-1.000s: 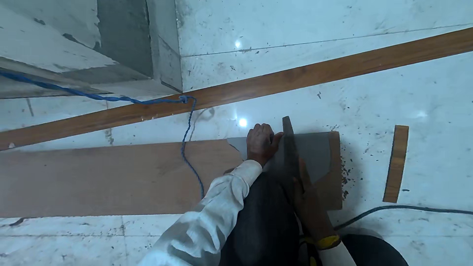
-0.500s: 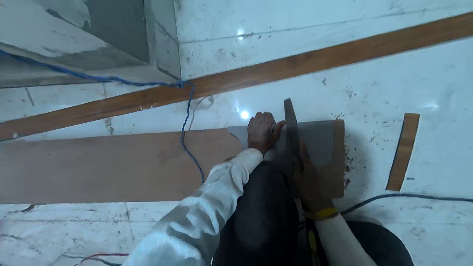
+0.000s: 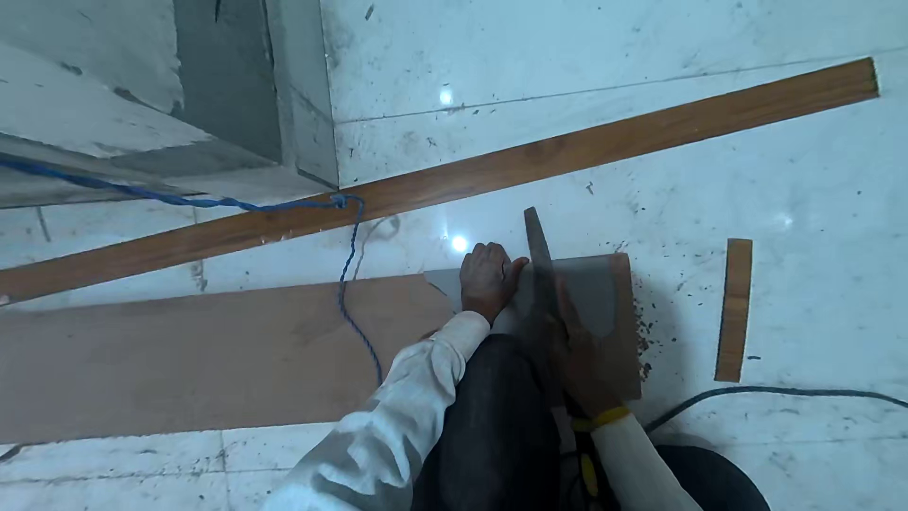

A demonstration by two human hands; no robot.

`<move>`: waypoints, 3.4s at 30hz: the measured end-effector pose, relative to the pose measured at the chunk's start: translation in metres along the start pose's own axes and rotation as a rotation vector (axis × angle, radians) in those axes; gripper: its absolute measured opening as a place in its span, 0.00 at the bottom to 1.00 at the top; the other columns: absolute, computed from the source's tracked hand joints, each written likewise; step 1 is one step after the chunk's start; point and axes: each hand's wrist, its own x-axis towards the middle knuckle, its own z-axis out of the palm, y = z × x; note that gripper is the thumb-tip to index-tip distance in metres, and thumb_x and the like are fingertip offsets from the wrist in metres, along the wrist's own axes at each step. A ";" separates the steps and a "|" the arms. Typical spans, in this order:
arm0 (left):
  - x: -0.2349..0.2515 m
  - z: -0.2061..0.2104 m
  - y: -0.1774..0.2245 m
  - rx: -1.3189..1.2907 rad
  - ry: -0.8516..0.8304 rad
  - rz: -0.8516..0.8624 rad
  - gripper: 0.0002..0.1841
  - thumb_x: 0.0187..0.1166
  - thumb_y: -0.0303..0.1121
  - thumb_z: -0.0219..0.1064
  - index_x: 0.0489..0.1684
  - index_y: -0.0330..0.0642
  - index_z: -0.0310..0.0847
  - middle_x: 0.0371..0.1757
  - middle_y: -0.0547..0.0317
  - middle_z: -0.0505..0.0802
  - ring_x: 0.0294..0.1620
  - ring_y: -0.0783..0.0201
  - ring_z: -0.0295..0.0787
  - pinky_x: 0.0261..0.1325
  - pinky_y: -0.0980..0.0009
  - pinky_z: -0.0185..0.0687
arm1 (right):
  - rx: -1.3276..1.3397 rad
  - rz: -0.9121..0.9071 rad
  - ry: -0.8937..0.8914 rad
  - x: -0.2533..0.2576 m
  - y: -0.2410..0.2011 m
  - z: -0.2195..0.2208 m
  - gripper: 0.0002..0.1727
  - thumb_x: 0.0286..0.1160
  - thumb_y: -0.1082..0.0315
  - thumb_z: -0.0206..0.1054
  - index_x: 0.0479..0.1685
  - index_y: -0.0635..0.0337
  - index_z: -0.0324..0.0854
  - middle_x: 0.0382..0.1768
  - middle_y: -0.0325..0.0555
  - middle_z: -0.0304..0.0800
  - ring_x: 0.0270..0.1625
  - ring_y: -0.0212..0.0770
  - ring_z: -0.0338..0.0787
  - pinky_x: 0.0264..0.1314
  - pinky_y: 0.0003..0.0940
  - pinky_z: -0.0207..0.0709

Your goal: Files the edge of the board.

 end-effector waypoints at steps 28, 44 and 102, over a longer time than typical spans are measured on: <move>0.000 0.002 0.000 0.011 0.015 -0.025 0.22 0.80 0.46 0.72 0.30 0.30 0.85 0.38 0.41 0.91 0.45 0.43 0.88 0.50 0.48 0.79 | 0.229 0.145 -0.145 -0.026 0.013 -0.006 0.34 0.91 0.63 0.54 0.96 0.44 0.51 0.24 0.47 0.80 0.18 0.41 0.75 0.20 0.40 0.74; -0.001 0.003 0.001 0.009 0.020 -0.028 0.22 0.80 0.47 0.72 0.33 0.31 0.86 0.39 0.40 0.91 0.46 0.41 0.88 0.51 0.46 0.80 | 0.016 0.034 -0.051 -0.002 -0.002 -0.006 0.34 0.91 0.66 0.56 0.95 0.49 0.52 0.51 0.64 0.90 0.35 0.57 0.88 0.39 0.57 0.80; 0.002 0.002 0.001 0.024 0.061 -0.001 0.24 0.77 0.48 0.73 0.30 0.28 0.86 0.38 0.38 0.91 0.47 0.40 0.89 0.48 0.46 0.80 | -0.008 -0.013 -0.010 -0.034 0.006 0.007 0.34 0.89 0.70 0.54 0.95 0.58 0.50 0.81 0.63 0.73 0.66 0.64 0.87 0.65 0.61 0.79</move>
